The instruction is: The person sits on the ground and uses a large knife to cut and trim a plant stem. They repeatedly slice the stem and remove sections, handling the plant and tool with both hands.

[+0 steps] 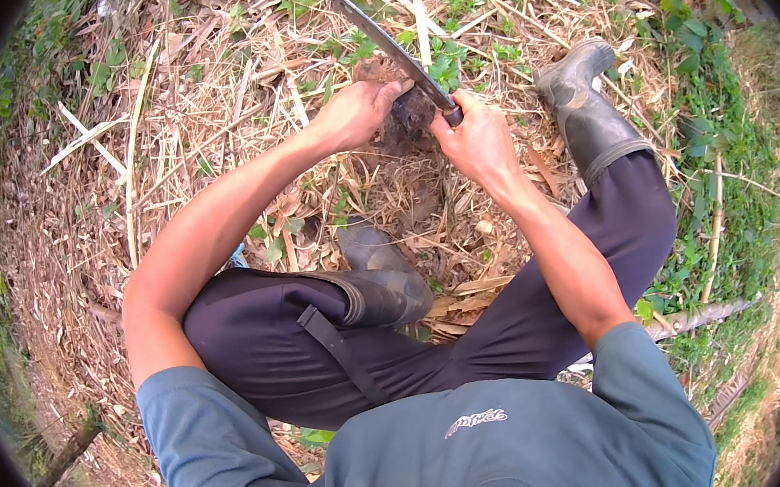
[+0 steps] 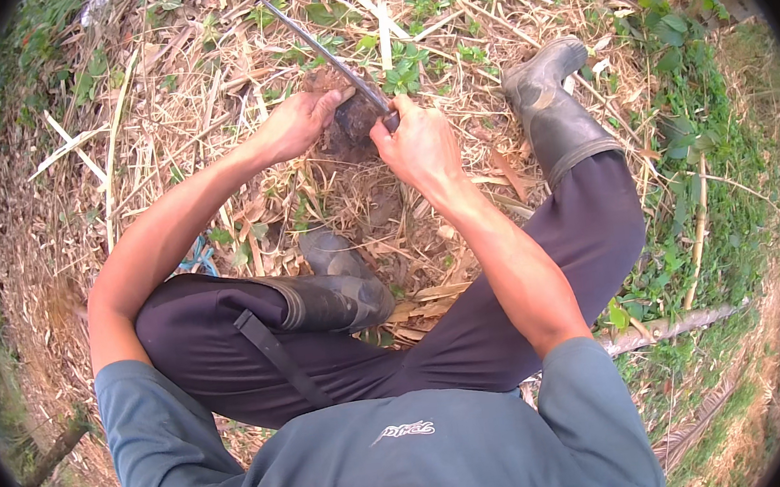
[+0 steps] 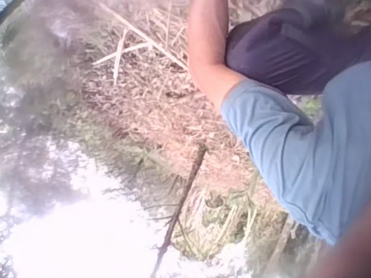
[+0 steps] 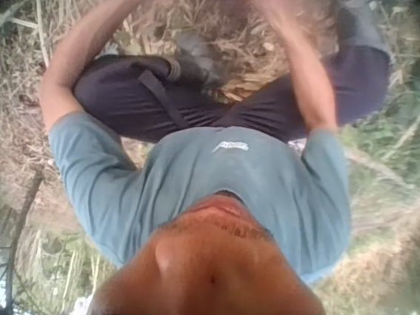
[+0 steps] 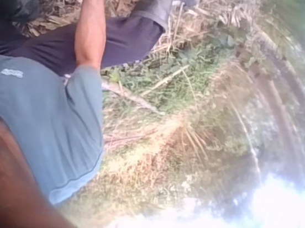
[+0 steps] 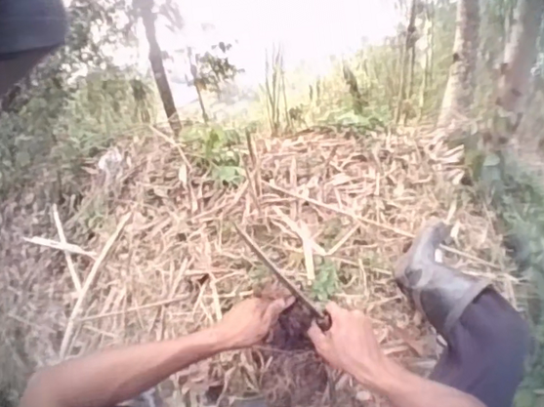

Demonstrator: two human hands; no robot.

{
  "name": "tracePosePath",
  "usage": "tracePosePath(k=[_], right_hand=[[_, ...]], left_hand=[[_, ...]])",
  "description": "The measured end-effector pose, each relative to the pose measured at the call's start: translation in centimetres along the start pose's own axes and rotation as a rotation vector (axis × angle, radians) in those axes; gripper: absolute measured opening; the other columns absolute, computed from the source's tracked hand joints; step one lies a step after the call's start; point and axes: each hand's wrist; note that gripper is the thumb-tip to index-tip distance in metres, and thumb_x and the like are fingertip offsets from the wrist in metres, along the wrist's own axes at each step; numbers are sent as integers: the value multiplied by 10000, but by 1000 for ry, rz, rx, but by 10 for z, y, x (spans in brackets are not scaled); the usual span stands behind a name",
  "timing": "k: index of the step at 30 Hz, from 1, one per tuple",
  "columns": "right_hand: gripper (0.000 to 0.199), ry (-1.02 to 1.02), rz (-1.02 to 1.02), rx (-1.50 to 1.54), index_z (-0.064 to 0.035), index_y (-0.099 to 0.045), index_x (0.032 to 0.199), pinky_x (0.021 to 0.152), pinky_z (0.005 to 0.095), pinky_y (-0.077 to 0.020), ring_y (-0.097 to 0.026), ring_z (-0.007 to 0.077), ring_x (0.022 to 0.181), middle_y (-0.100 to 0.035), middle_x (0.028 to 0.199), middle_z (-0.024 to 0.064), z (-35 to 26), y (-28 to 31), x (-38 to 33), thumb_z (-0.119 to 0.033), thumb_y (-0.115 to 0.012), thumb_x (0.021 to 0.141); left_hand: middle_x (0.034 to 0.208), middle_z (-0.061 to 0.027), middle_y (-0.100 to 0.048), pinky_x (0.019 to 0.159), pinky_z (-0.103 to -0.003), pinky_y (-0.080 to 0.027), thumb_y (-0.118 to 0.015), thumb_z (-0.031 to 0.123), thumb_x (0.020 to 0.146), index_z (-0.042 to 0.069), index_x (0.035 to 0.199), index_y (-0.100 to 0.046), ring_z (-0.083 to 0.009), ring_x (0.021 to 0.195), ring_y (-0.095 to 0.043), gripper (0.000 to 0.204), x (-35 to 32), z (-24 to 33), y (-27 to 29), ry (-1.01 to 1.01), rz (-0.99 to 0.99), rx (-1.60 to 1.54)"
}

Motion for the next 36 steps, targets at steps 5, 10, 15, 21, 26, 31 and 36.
tracePosePath(k=[5, 10, 15, 21, 26, 31, 36], right_hand=[[267, -55, -48, 55, 22, -676, 953, 638, 470, -528, -682, 387, 646, -661, 665, 208, -10, 13, 1, -220, -687, 839], [236, 31, 130, 142, 16, -659, 895, 606, 451, -506, -655, 382, 602, -633, 627, 187, -30, 26, -4, -214, -678, 846], [294, -14, -25, 34, 41, -675, 985, 699, 483, -562, -708, 412, 724, -690, 732, 246, -22, 2, 5, -223, -672, 856], [326, -90, -61, 85, 53, -680, 1019, 721, 466, -564, -717, 396, 754, -695, 751, 249, -20, 3, 2, -228, -681, 854], [267, -146, -86, 132, 30, -675, 947, 677, 459, -540, -706, 375, 707, -680, 702, 209, -28, 17, 3, -220, -678, 854], [241, -97, -7, 148, 7, -660, 902, 637, 454, -527, -688, 357, 644, -656, 658, 199, -30, 13, -3, -229, -675, 860], [256, -46, 20, 161, 14, -655, 902, 608, 446, -526, -682, 355, 620, -653, 648, 195, -38, 19, -2, -238, -676, 858]], left_hand=[[648, -260, -598, 674, -549, -477, -406, 384, 1084, 19, 1005, -725, -469, 685, -628, 491, -8, -9, -9, -96, 254, 0], [593, -241, -570, 543, -525, -440, -405, 354, 1092, 13, 967, -686, -436, 555, -595, 459, -10, -12, -25, -175, 388, 18], [623, -222, -569, 530, -494, -451, -413, 316, 1092, 65, 1175, -682, -407, 566, -607, 377, -7, -20, -35, -184, 438, 105], [563, -220, -580, 451, -502, -465, -483, 275, 1065, 20, 894, -605, -413, 503, -603, 331, -6, -18, -37, -268, 523, 185], [548, -208, -577, 429, -502, -456, -486, 290, 1065, 31, 852, -581, -403, 483, -600, 348, -3, -27, -42, -315, 565, 227], [573, -201, -582, 448, -494, -455, -458, 297, 1078, 70, 1021, -658, -388, 504, -605, 307, -3, -23, -42, -260, 508, 222], [530, -182, -576, 416, -479, -468, -477, 312, 1069, 36, 831, -560, -370, 468, -615, 374, 0, -24, -41, -313, 560, 237]])
Point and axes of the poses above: each hand's wrist, its own x-axis towards the middle knuckle, its own y-axis out of the back of the hand, z = x × y
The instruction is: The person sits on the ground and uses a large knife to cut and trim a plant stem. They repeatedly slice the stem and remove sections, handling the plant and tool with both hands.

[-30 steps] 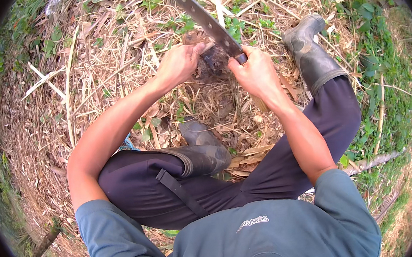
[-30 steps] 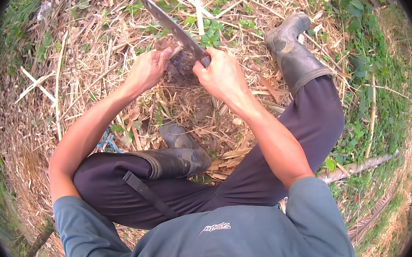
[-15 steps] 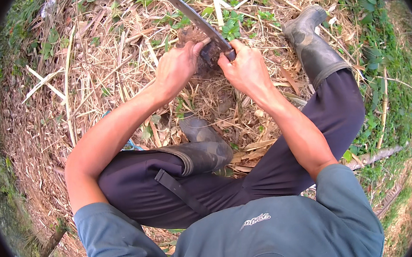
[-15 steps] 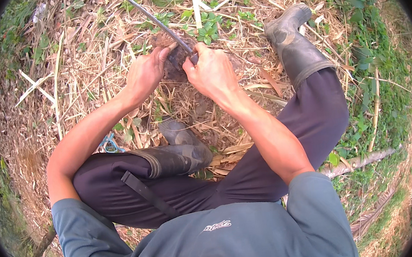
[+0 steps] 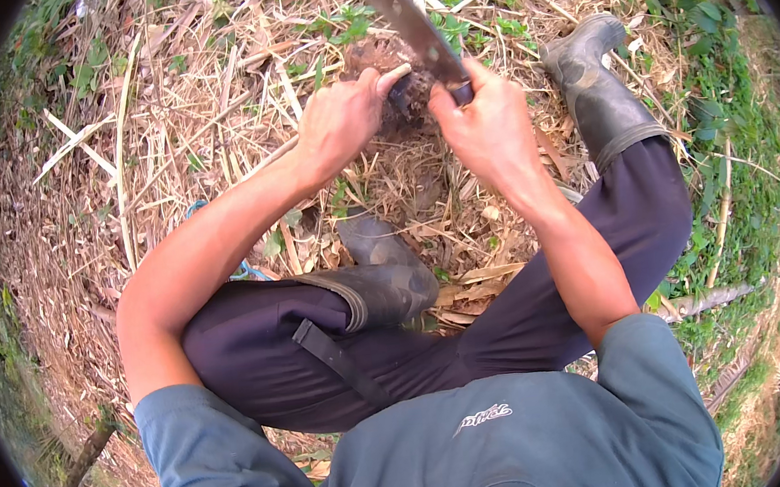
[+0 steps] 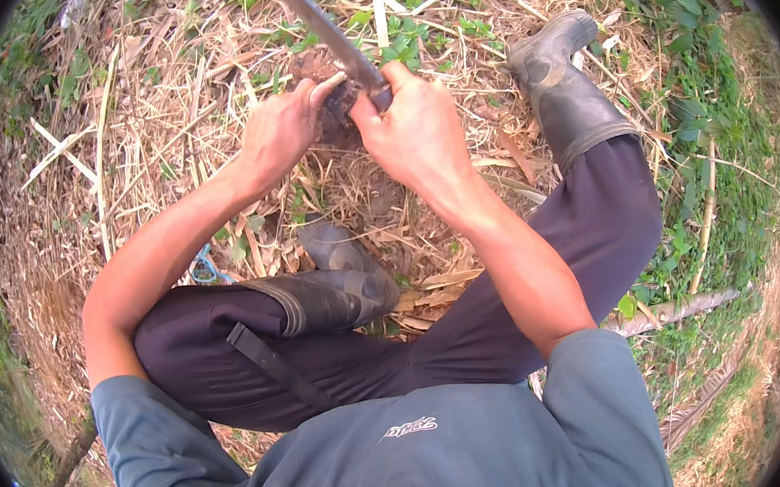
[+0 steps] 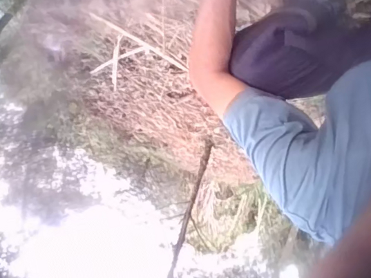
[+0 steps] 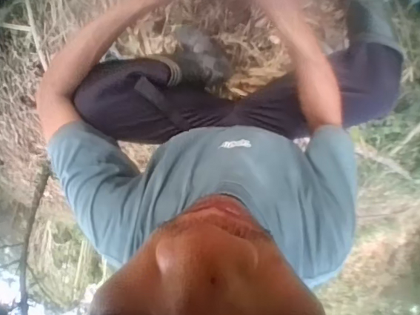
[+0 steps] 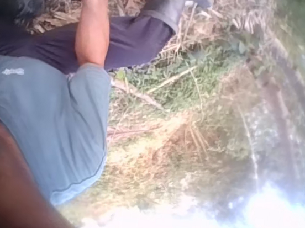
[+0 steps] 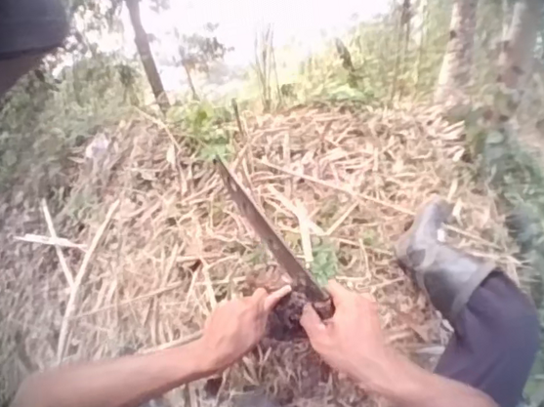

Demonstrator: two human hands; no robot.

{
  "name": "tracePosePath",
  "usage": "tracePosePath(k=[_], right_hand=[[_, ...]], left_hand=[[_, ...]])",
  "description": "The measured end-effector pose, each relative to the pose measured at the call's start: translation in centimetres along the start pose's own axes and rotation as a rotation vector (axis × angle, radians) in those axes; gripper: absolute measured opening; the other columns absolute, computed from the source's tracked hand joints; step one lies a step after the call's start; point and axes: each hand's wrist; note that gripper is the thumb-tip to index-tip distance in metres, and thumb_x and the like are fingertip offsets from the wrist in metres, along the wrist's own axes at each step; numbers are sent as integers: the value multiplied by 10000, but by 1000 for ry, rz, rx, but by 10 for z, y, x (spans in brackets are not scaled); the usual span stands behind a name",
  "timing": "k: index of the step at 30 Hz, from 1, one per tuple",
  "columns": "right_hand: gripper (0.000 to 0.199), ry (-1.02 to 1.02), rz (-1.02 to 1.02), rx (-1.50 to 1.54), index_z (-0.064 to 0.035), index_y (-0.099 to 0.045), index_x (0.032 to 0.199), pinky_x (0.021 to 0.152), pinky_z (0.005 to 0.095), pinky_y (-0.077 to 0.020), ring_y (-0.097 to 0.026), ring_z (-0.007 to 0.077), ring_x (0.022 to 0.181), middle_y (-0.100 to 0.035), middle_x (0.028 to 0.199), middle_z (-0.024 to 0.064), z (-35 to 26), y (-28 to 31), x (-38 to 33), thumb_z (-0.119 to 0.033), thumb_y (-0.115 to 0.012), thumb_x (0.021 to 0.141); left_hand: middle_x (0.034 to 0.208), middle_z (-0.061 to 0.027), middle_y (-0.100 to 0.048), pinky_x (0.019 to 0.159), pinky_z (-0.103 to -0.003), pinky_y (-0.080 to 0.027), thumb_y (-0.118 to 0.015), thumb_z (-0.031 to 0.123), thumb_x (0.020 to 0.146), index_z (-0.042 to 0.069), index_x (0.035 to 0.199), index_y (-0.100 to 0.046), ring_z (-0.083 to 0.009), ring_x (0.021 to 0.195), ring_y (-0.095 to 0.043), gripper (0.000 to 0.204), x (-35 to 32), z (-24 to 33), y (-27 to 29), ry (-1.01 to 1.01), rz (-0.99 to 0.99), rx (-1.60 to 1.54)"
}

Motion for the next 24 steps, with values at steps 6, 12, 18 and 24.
tracePosePath(k=[6, 12, 18, 24], right_hand=[[260, -36, -78, -135, 30, -676, 954, 702, 467, -557, -714, 396, 728, -687, 725, 236, 14, -13, 5, -207, -679, 846], [294, -70, -85, -67, 37, -690, 1005, 717, 457, -550, -709, 386, 737, -699, 741, 218, 19, -13, 3, -201, -688, 833], [247, 23, 9, 224, 3, -701, 967, 632, 366, -511, -620, 188, 601, -651, 656, 95, 61, -34, 2, -206, -710, 835], [239, -113, -40, 275, -12, -704, 1001, 529, 301, -415, -501, 78, 557, -594, 617, -3, 49, -19, -4, -225, -694, 895]], left_hand=[[524, -188, -581, 405, -464, -471, -481, 310, 1068, 24, 809, -577, -367, 452, -612, 398, -3, 0, 0, -17, 34, 29], [517, -206, -571, 413, -481, -470, -489, 311, 1065, 24, 786, -581, -387, 455, -607, 411, -1, 3, 2, 11, 26, -21], [556, -222, -586, 478, -516, -488, -473, 329, 1070, 25, 812, -576, -421, 513, -619, 411, 1, 7, 11, 85, -77, -77], [559, -215, -571, 486, -519, -447, -431, 346, 1085, 20, 881, -572, -434, 513, -589, 410, -3, 10, 15, 36, -51, -162]])
Point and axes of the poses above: each hand's wrist, its own x-axis towards the middle knuckle, its own y-axis out of the back of the hand, z = x × y
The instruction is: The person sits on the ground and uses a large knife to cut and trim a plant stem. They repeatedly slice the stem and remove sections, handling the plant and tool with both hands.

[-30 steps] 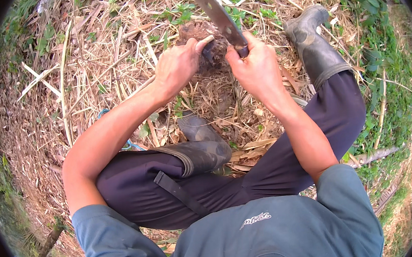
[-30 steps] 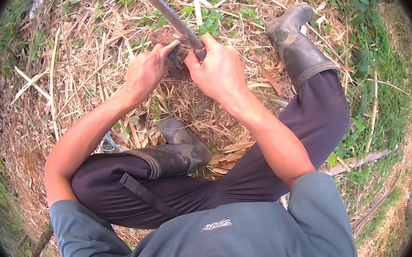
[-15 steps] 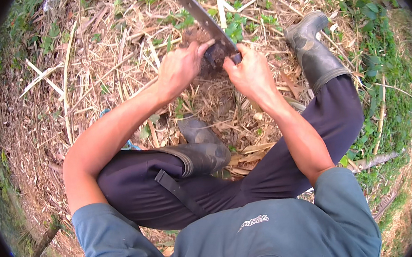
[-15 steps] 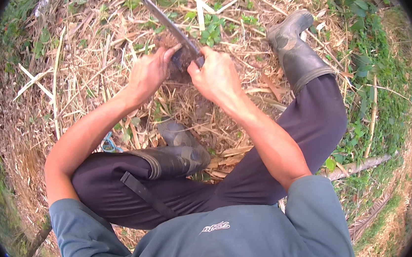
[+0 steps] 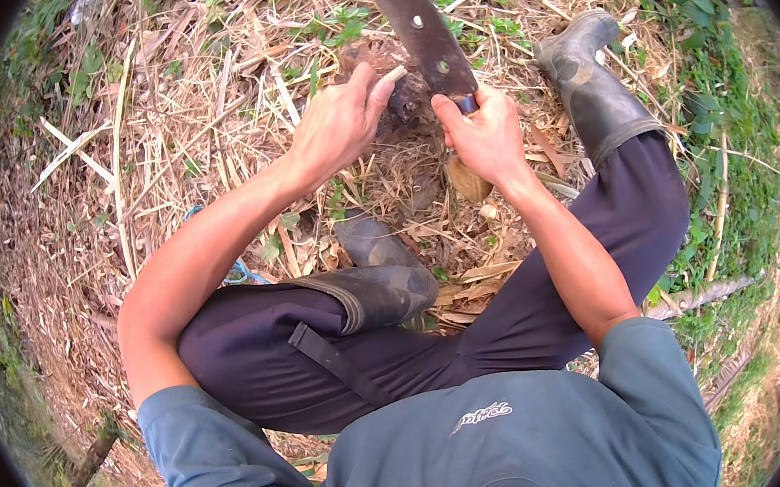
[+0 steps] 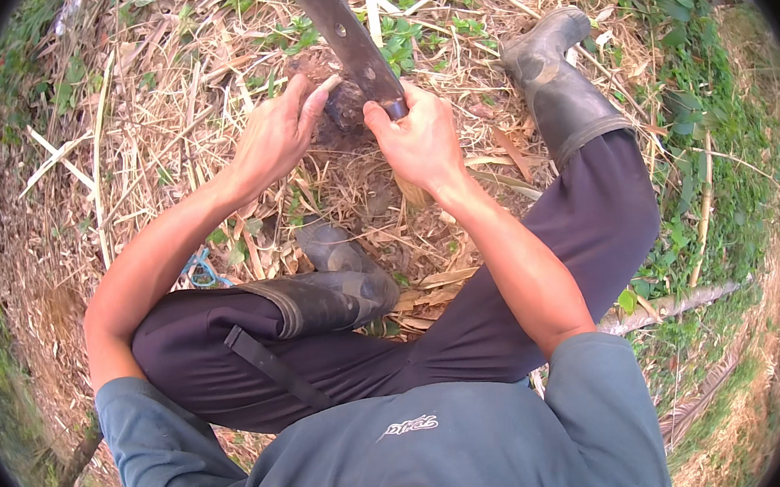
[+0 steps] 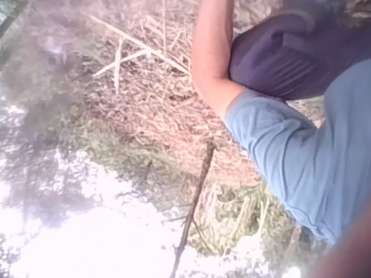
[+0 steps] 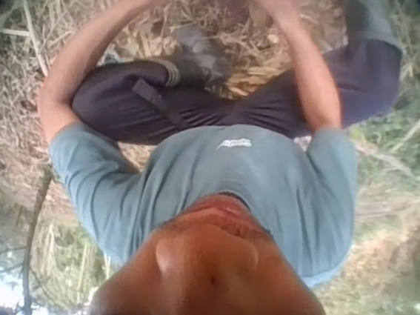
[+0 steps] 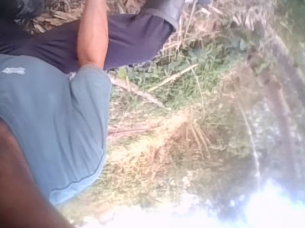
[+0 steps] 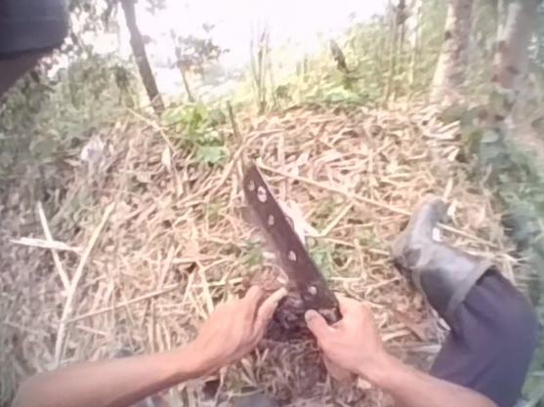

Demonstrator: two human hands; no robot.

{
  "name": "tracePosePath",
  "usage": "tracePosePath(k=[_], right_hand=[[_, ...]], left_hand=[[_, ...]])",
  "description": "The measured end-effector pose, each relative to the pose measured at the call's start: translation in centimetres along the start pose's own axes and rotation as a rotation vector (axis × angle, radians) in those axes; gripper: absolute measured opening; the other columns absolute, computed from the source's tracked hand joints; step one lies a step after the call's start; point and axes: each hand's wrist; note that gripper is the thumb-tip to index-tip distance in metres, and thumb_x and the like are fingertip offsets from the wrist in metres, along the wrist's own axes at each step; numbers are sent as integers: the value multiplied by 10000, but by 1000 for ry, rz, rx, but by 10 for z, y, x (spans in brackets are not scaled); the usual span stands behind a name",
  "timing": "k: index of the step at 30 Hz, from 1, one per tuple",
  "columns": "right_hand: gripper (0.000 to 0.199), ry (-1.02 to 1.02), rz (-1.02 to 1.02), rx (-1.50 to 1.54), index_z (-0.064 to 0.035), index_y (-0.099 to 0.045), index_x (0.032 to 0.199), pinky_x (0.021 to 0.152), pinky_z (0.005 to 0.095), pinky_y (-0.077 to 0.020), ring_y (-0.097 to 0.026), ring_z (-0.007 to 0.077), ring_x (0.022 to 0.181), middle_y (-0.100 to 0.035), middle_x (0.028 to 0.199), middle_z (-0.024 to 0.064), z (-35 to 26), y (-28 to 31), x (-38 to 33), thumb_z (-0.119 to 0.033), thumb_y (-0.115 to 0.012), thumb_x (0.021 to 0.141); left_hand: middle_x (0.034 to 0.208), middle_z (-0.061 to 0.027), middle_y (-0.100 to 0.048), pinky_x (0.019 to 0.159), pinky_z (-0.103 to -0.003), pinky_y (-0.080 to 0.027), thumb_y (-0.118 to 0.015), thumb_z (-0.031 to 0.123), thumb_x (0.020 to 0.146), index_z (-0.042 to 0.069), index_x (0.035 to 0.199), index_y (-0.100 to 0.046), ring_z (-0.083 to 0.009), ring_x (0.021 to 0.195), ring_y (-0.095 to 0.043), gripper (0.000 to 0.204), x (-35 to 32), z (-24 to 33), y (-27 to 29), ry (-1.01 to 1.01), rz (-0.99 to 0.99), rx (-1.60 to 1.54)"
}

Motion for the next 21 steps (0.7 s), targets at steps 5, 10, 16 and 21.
tracePosePath(k=[5, 10, 16, 21], right_hand=[[234, 147, 90, -48, -14, -691, 997, 510, 324, -437, -533, 131, 504, -604, 586, 51, -4, 5, -5, -224, -690, 893], [226, 248, 114, -207, -14, -669, 969, 549, 404, -506, -674, 310, 559, -651, 623, 163, -12, 2, -11, -224, -675, 885], [238, 249, 117, -262, 5, -657, 934, 554, 434, -513, -671, 357, 571, -642, 617, 189, -23, -4, -9, -218, -687, 858], [230, 259, 128, -259, 8, -650, 900, 566, 440, -519, -681, 380, 604, -639, 616, 207, -19, -11, -10, -213, -685, 849]], left_hand=[[570, -213, -571, 493, -509, -448, -434, 328, 1085, 24, 933, -596, -420, 529, -593, 376, 3, -5, -1, 14, -63, 48], [581, -220, -573, 508, -507, -462, -418, 326, 1089, 42, 984, -631, -408, 533, -597, 370, 2, -8, -4, -28, -34, 81], [600, -230, -590, 541, -527, -476, -404, 342, 1091, 32, 983, -639, -428, 569, -613, 403, 3, -3, -1, 36, -81, 43], [617, -242, -596, 573, -532, -483, -395, 366, 1090, 17, 907, -640, -446, 608, -624, 464, 5, -5, 1, 65, -87, 5]])
Point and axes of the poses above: each hand's wrist, its own x-axis towards the middle knuckle, its own y-axis out of the back of the hand, z = x × y
